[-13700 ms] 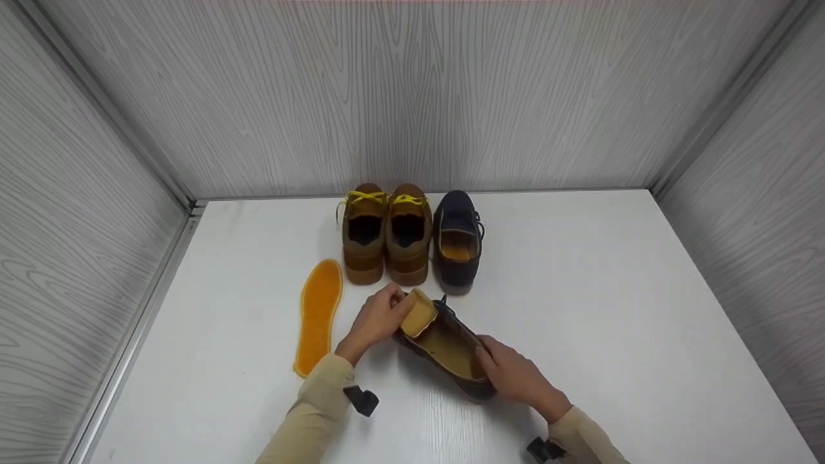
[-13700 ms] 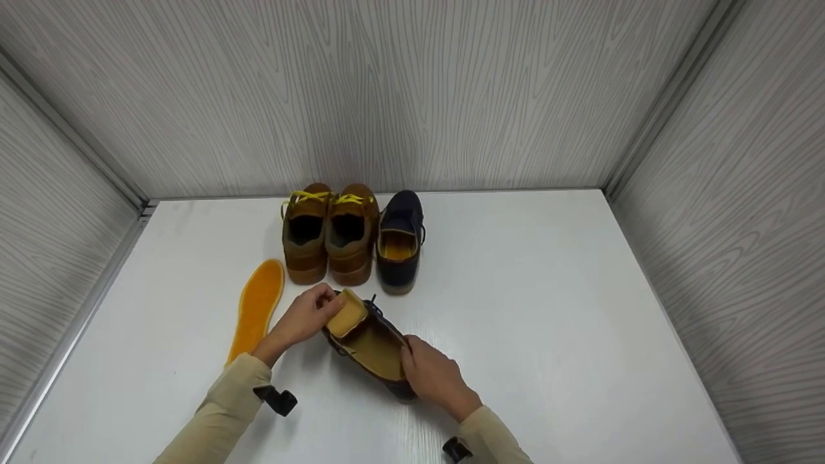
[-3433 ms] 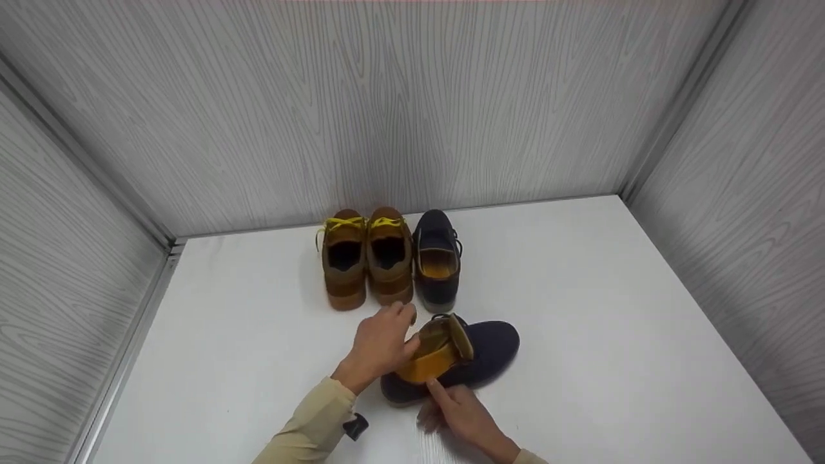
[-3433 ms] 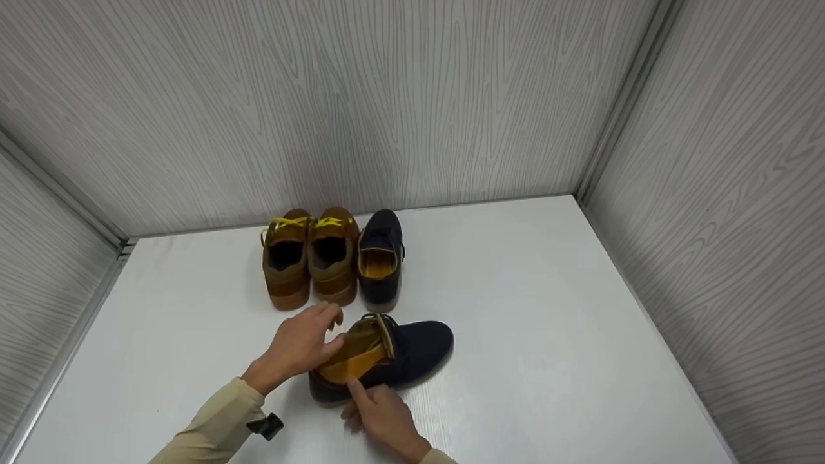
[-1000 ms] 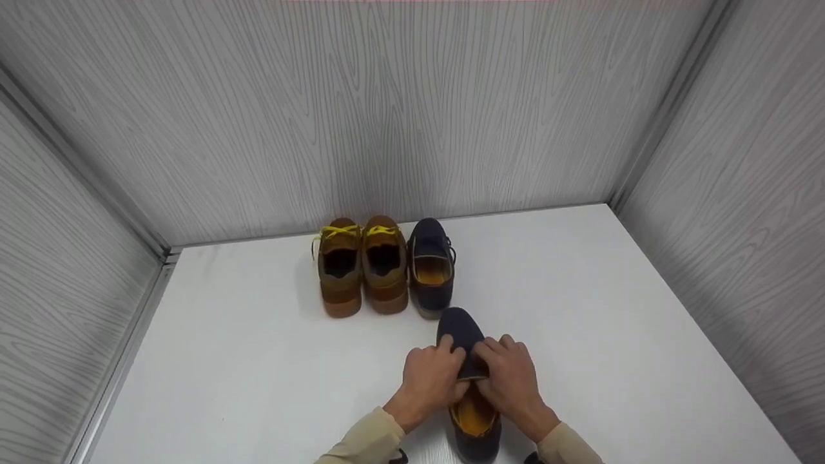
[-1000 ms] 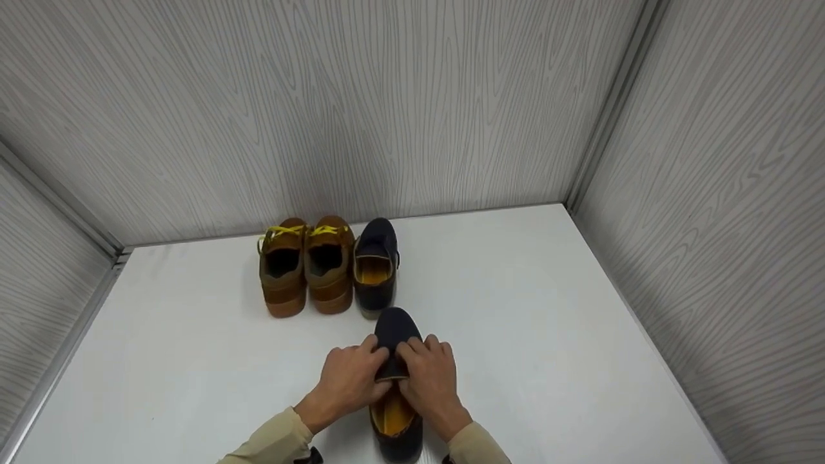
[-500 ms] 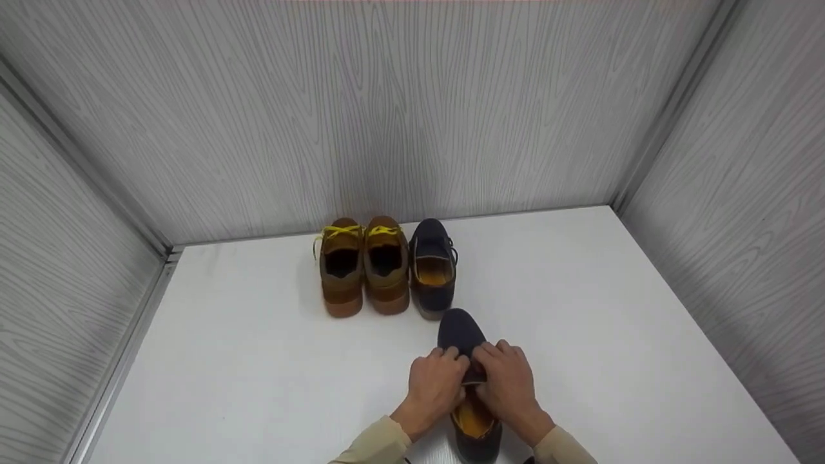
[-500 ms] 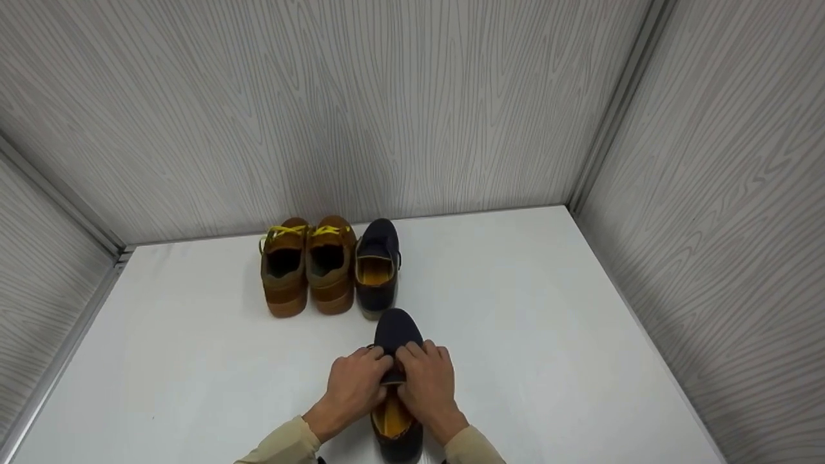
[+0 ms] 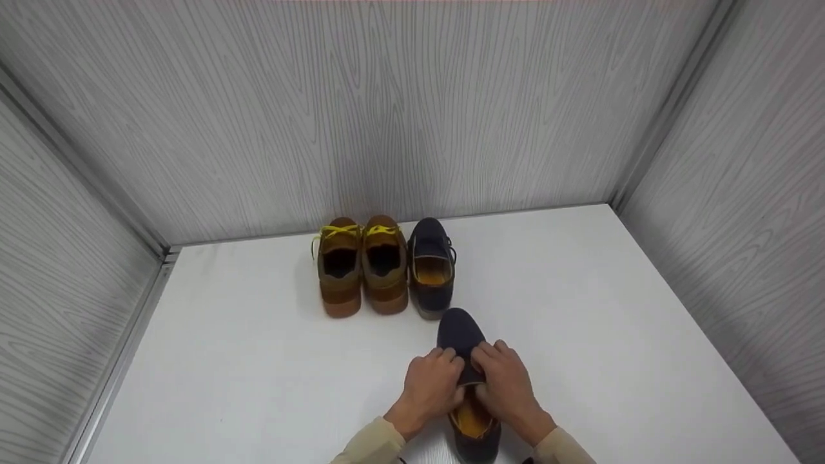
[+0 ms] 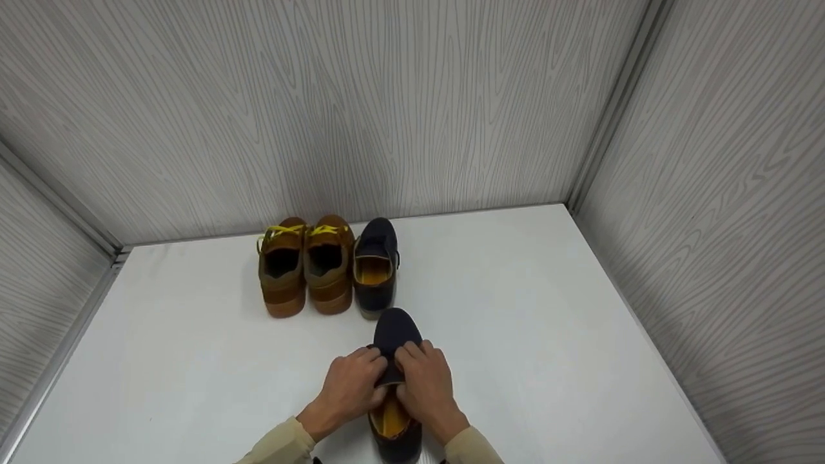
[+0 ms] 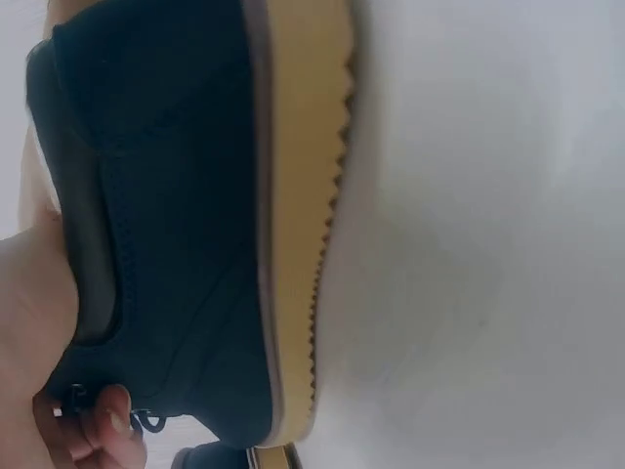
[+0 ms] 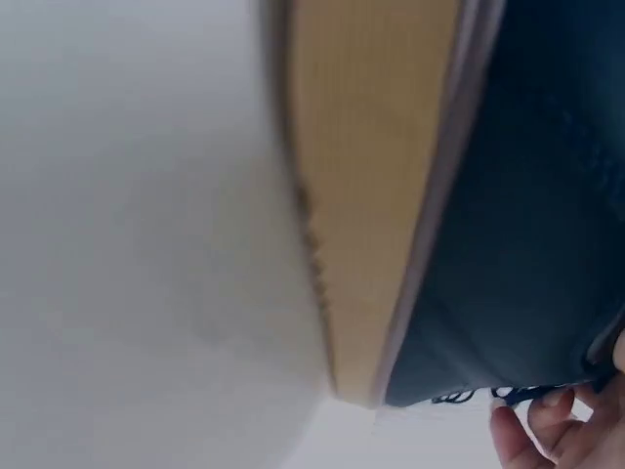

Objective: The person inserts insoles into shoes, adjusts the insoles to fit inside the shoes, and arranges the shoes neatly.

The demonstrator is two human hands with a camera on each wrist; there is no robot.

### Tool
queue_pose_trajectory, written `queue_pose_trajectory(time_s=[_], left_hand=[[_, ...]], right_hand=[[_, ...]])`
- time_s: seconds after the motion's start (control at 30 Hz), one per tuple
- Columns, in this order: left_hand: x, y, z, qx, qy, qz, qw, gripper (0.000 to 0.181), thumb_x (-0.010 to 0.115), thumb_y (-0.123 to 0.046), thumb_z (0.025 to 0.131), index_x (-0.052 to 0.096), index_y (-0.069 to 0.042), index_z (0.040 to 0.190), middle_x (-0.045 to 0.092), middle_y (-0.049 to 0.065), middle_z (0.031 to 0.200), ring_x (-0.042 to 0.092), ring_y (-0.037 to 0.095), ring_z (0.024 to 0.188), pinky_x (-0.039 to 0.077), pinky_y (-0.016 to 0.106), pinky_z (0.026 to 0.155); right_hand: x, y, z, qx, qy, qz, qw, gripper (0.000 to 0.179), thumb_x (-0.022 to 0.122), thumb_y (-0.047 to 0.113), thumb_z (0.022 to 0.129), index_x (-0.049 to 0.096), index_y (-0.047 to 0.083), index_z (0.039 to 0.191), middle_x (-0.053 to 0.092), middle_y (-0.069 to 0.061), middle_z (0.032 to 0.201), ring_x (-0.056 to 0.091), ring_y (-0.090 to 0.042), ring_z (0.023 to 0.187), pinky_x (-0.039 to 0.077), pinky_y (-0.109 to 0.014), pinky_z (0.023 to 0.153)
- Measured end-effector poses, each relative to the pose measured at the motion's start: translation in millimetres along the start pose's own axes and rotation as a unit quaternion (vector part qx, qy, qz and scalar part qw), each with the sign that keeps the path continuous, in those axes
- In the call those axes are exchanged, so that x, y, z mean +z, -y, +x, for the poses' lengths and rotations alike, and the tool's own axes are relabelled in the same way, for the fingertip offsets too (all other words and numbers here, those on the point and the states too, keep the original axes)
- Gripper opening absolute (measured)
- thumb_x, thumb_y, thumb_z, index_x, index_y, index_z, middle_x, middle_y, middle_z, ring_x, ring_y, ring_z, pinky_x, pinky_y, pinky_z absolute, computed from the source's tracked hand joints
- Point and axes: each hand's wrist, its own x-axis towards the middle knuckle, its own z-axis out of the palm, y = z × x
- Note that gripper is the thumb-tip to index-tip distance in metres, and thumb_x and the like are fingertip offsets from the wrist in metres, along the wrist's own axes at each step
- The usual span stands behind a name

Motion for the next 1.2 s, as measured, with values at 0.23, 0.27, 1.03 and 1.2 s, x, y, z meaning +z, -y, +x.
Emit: queue_pose_trajectory(time_s=[0.23, 0.27, 1.03, 1.2], left_hand=[[-2.1, -3.9, -14.8, -0.037, -0.045, -0.095, 0.9937, 0.039, 0.071, -0.035, 0.080, 0.059, -0.017, 0.113, 0.051, 0.008, 0.118, 0.058, 0.015, 0.074, 0.048, 0.027, 0.049], [-3.6, -4.5, -19.4, -0.059, -0.045, -0.118, 0.9902, 0.048, 0.070, -0.038, 0.080, 0.054, -0.018, 0.120, 0.045, 0.010, 0.127, 0.059, 0.016, 0.076, 0.048, 0.026, 0.050], [8.5, -19.4, -49.4, -0.247, 0.114, -0.515, 0.8130, 0.010, 0.055, -0.019, 0.086, 0.061, -0.012, 0.087, 0.046, -0.010, 0.062, 0.044, 0.007, 0.057, 0.036, 0.024, 0.053], [7.4, -22.1, -33.5, -0.216, 0.090, -0.489, 0.8405, 0.008, 0.052, -0.021, 0.087, 0.057, -0.015, 0.085, 0.046, -0.012, 0.063, 0.045, 0.004, 0.057, 0.037, 0.023, 0.053]], right_hand=[[-11.6, -2.2, -4.9, 0.042, 0.060, 0.083, 0.9939, 0.030, 0.076, 0.009, 0.072, 0.053, 0.020, 0.089, 0.049, 0.010, 0.092, 0.044, -0.009, 0.079, 0.045, -0.027, 0.069], [-15.3, -2.4, -7.1, 0.051, 0.068, 0.104, 0.9909, 0.033, 0.078, 0.013, 0.074, 0.055, 0.020, 0.096, 0.050, 0.008, 0.103, 0.047, -0.009, 0.083, 0.046, -0.028, 0.072], [-29.9, 5.1, -42.4, 0.271, 0.239, 0.242, 0.9005, 0.020, 0.047, 0.030, 0.098, 0.050, 0.010, 0.095, 0.050, 0.002, 0.068, 0.048, -0.014, 0.060, 0.039, -0.031, 0.054], [-31.4, -2.3, -41.3, 0.289, 0.192, 0.232, 0.9087, 0.019, 0.044, 0.028, 0.100, 0.049, 0.012, 0.093, 0.049, 0.002, 0.068, 0.047, -0.014, 0.060, 0.039, -0.029, 0.054]])
